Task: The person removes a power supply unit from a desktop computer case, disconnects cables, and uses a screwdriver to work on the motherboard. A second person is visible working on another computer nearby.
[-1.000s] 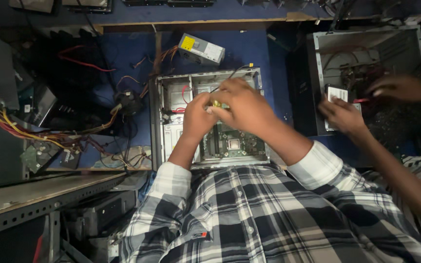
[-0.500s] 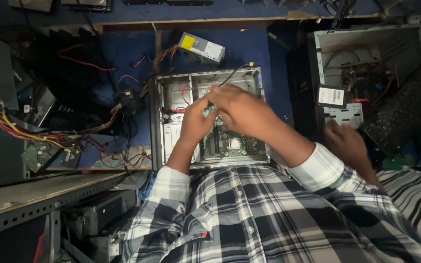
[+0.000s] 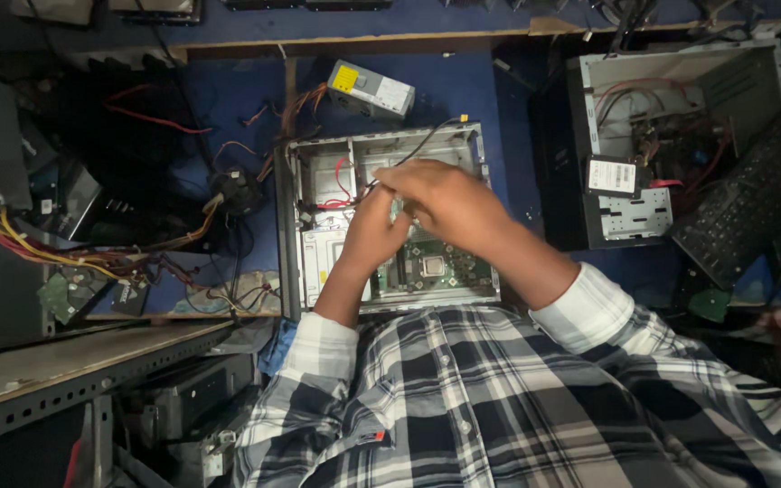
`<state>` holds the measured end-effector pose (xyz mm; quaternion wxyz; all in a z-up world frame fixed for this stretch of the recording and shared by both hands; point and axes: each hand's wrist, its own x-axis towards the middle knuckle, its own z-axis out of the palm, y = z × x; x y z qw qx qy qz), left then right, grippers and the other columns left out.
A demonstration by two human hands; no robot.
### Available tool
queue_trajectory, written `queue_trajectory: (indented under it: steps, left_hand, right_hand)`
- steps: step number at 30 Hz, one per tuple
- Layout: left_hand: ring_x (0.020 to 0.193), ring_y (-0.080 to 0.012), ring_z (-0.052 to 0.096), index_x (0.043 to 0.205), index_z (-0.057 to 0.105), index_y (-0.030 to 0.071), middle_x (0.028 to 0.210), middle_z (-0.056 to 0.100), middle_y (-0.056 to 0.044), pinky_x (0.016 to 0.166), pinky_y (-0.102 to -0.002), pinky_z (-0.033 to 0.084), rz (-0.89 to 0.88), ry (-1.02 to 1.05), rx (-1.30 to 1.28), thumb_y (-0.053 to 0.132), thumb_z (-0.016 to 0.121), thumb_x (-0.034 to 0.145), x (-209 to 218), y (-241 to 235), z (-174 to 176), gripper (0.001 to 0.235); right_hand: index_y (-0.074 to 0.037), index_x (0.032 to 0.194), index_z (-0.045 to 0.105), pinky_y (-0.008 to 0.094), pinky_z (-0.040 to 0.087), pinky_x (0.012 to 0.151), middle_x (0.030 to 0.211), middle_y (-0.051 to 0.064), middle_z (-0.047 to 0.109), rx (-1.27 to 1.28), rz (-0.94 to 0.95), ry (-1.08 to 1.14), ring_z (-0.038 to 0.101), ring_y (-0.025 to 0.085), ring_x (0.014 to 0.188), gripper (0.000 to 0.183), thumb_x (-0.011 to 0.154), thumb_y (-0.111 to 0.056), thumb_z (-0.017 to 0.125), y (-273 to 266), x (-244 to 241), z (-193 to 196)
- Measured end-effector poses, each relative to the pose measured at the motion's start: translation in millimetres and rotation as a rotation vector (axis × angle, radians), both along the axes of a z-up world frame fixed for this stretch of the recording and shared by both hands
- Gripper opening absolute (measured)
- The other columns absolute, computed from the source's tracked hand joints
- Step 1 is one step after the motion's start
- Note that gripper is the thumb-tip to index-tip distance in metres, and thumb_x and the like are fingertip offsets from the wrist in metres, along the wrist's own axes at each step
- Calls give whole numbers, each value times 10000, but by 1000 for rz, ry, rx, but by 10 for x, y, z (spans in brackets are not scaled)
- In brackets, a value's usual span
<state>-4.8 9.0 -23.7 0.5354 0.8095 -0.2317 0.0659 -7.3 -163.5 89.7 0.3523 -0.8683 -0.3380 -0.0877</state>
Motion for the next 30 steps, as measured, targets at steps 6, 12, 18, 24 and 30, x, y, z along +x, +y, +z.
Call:
queue_trajectory:
  steps: [6, 12, 18, 24, 30]
  left_hand:
    - [1085, -396, 699, 1176, 687, 55, 1182, 716, -165, 909, -440, 560, 41, -78, -16, 46, 731, 818, 42, 52, -22, 361]
    - [962, -383, 702, 1106, 728, 82, 1002, 680, -156, 823, -431, 559, 200, 126, 116, 75, 764, 776, 10, -62, 141, 332]
    - [1148, -449, 608, 1316, 505, -21, 1248, 605, -253, 937, -473, 503, -11, 9, 25, 100, 715, 845, 12, -22, 121, 530]
    - [1093, -420, 652, 1172, 625, 37, 1171, 677, -183, 892, -451, 535, 71, -5, 57, 84, 703, 909, -26, 9, 49, 278]
    - [960, -362, 698, 1069, 676, 68, 1037, 702, -138, 812, -413, 561, 185, -3, 74, 81, 773, 753, 27, -51, 95, 331]
  right_hand:
    - [-105, 1229, 682, 422, 557, 953, 1297, 142, 697, -79, 71, -18, 652, 335, 1216, 429, 802, -72, 705, -5, -37, 118]
    - [-137, 1073, 719, 428, 562, 830, 1026, 86, 736, -316, -251, 176, 700, 308, 991, 267, 925, -357, 753, 85, -56, 163]
    - [-38, 1216, 684, 438, 536, 932, 1206, 140, 700, -182, -90, -110, 663, 354, 1112, 399, 824, -107, 715, 2, -49, 148]
    - [-87, 1254, 679, 427, 528, 1000, 1306, 117, 687, -214, -23, -86, 657, 331, 1181, 477, 779, -51, 703, -6, -41, 219]
    - [-91, 1159, 697, 436, 555, 877, 1165, 112, 709, -238, -218, 155, 673, 325, 1079, 335, 900, -298, 750, 81, -77, 212]
